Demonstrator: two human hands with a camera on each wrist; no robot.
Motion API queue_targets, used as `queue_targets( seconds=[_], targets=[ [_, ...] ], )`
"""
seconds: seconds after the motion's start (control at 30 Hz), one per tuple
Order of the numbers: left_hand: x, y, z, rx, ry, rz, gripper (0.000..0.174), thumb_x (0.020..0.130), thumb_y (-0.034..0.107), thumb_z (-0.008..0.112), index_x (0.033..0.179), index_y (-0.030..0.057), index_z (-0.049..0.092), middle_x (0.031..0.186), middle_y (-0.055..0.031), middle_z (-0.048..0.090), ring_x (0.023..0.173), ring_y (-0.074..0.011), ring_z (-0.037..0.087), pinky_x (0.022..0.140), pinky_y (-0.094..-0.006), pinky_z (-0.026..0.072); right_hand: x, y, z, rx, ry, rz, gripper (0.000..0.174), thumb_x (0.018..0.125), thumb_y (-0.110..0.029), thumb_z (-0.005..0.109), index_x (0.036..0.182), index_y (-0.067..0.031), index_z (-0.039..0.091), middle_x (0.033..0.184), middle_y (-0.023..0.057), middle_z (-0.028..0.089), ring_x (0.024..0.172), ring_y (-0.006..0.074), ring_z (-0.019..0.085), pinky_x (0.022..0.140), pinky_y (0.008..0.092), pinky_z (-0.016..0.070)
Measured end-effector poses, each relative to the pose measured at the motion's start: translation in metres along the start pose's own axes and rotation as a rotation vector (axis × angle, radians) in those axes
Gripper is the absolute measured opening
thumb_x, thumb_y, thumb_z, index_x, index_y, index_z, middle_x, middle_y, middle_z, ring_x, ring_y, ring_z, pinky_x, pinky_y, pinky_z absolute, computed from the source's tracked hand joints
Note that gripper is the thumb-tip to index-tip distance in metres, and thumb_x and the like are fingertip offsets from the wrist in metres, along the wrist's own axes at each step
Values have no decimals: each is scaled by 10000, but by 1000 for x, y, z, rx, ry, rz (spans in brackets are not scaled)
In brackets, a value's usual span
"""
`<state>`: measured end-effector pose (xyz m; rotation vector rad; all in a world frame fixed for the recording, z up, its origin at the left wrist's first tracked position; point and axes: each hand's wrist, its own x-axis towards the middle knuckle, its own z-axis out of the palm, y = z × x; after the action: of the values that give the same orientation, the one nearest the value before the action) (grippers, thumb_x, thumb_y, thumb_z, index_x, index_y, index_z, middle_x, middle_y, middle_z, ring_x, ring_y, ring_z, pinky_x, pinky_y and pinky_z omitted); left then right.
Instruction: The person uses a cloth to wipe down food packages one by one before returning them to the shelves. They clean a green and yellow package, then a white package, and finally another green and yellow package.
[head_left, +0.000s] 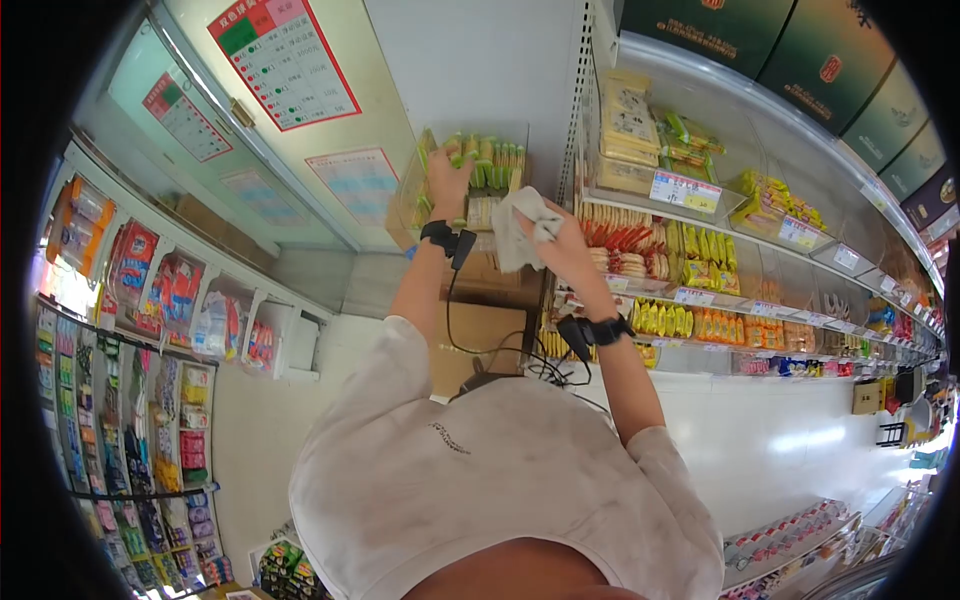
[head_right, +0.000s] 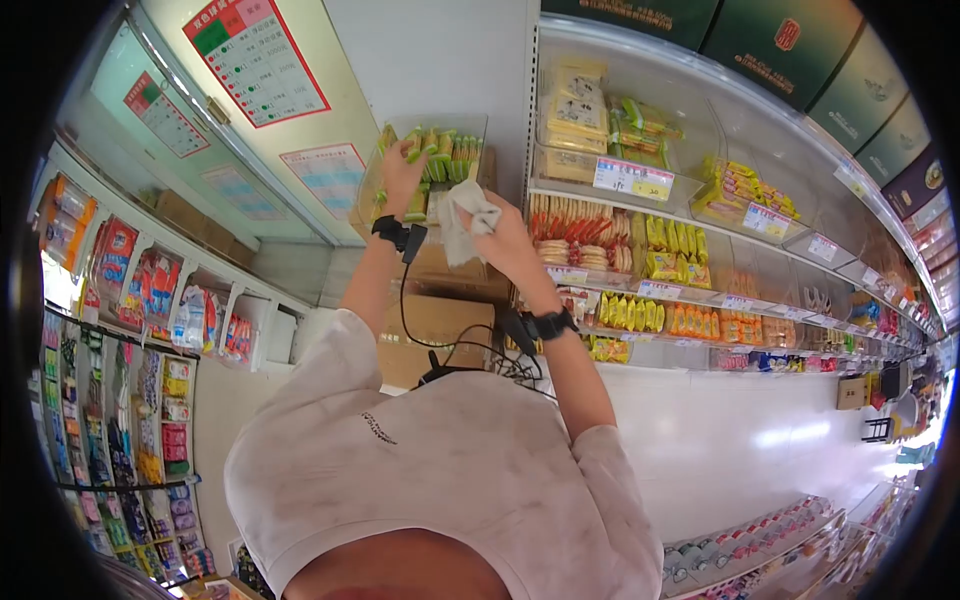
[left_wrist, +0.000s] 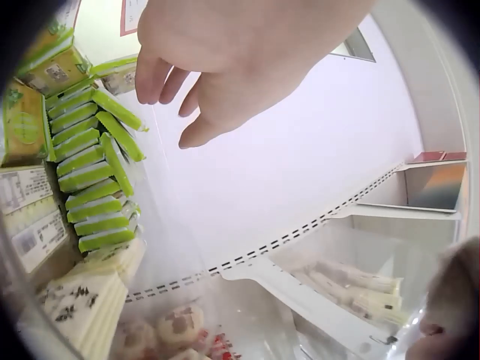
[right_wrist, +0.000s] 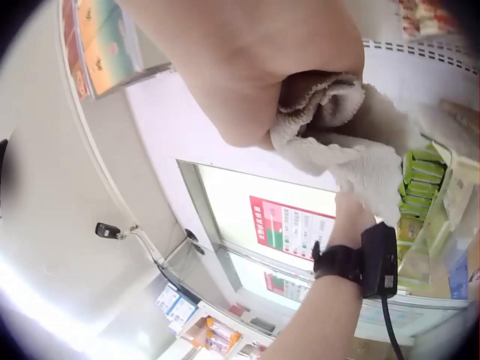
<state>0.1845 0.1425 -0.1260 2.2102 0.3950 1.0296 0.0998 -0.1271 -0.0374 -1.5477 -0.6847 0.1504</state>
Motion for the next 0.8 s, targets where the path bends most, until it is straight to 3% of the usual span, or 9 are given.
queue_targets(
  seconds=[0.13,0.17,0.27,0.33,0.4,0.5,0.6,0.7,0.8],
  targets=[
    [33,-47,32,22,74,81,419,844,170,677,1197,-41,598,1123,-234,615,1126,-394,548,991,-450,438,73,44,42,-68,152,50,355,976,-273,619,1133,45,635,909,113,681,828,172,580,789,311,484],
    [37,-65,46,15,126,175,369,853,109,622,1188,-43,599,1108,-258,609,1118,-403,551,981,-456,442,88,47,48,-105,152,81,377,978,-298,611,1132,45,634,907,117,683,834,178,587,788,319,483],
    [37,-45,30,-37,-215,153,346,862,66,573,1186,-55,589,1139,-293,594,1119,-416,552,989,-458,438,131,91,69,-155,226,78,391,976,-318,592,1125,41,638,901,133,685,840,198,605,779,341,482],
    [27,-56,45,-215,-201,326,394,876,37,503,1262,-18,551,1228,-280,593,1184,-426,545,996,-415,445,160,120,77,-175,262,18,351,963,-274,582,1109,39,643,887,152,680,827,226,621,760,365,487],
    [23,-22,20,-280,-541,58,451,885,38,474,1329,-33,486,1268,-301,573,1196,-432,549,1000,-420,442,168,139,80,-206,254,-60,283,943,-193,573,1084,40,649,862,178,671,804,271,640,730,398,497],
    [11,-19,6,-292,-672,-2,504,911,50,434,1404,-47,404,1303,-315,553,1198,-434,553,995,-426,443,175,153,88,123,228,238,281,940,-172,573,1125,27,646,936,123,673,816,243,628,712,392,495],
    [7,-20,2,-311,-704,-115,552,923,58,411,1459,-56,342,1354,-297,526,1172,-365,577,952,-402,477,182,149,85,77,207,385,271,933,-145,581,1130,33,636,1005,90,651,820,222,616,695,385,487],
    [6,-20,-5,-444,-759,-185,591,920,51,402,1496,-42,308,1394,-253,509,1156,-284,571,907,-364,506,183,159,83,249,185,509,324,935,-189,591,1193,4,627,1101,101,655,963,235,619,823,378,479],
    [2,-11,-19,-492,-784,-218,602,908,41,407,1497,-38,318,1392,-216,522,1091,-239,588,868,-336,520,176,160,77,267,147,449,306,926,-147,613,1185,15,629,1102,98,658,971,224,620,813,362,482]
  ],
)
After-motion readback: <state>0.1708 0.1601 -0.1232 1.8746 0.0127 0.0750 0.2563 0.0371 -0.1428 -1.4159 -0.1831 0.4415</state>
